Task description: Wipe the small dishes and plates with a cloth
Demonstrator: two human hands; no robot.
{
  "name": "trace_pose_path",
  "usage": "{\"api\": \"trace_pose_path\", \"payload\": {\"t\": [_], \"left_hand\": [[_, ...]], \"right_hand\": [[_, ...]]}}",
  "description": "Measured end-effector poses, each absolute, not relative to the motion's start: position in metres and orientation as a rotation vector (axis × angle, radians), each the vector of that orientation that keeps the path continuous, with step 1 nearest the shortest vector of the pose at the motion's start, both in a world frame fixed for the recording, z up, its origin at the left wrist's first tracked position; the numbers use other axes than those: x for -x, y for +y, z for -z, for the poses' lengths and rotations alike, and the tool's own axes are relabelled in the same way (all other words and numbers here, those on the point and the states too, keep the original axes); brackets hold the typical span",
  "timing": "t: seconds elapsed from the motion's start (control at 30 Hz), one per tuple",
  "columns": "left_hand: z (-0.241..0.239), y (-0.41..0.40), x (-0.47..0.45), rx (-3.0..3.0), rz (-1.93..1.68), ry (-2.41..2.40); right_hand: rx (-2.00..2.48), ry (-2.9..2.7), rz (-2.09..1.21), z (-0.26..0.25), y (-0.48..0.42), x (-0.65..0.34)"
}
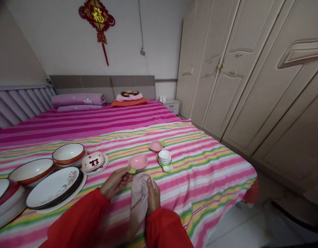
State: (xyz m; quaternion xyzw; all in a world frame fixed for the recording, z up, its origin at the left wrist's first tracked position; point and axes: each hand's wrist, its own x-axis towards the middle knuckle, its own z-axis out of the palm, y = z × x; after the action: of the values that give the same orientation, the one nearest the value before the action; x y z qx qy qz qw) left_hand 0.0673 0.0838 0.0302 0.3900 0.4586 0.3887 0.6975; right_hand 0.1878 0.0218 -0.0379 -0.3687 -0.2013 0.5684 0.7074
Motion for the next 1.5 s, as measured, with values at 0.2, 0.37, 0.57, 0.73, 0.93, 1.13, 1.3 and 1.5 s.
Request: {"api": "trace_pose_path", "payload": {"t": [0.2,0.37,0.57,0.73,0.93,1.13,1.3,1.5], "left_hand": [[-0.044,0.130,-0.124,-0.626,-0.927,0.968],[-0.041,0.158,-0.162,-0.614,-0.897,0.963],[-0.020,0.182,-0.187,-0.662,-0.886,1.034],[-0.007,0.195,-0.200,-0.669,-0.870,1.082],[0.008,0.204,-0.213,-0.671,-0.838,1.118],[0.020,0.207,-0.216,-0.669,-0.782,1.169],[0.017,0.205,-0.217,-0.636,-0.761,1.189],[0.000,0.198,-0.206,-0.598,-0.737,1.137]], "right_hand": [[0.856,-0.422,-1.282,0.040,0.025,-0.192],[0.807,-0.423,-1.337,0.042,0.024,-0.193],[0.798,-0.440,-1.353,0.042,0.024,-0.195],[0.863,-0.481,-1.326,0.043,0.026,-0.196],[0.878,-0.522,-1.312,0.045,0.027,-0.196],[0.935,-0.539,-1.296,0.045,0.028,-0.198],[0.933,-0.531,-1.315,0.043,0.029,-0.197],[0.866,-0.478,-1.354,0.050,0.030,-0.193]]}}
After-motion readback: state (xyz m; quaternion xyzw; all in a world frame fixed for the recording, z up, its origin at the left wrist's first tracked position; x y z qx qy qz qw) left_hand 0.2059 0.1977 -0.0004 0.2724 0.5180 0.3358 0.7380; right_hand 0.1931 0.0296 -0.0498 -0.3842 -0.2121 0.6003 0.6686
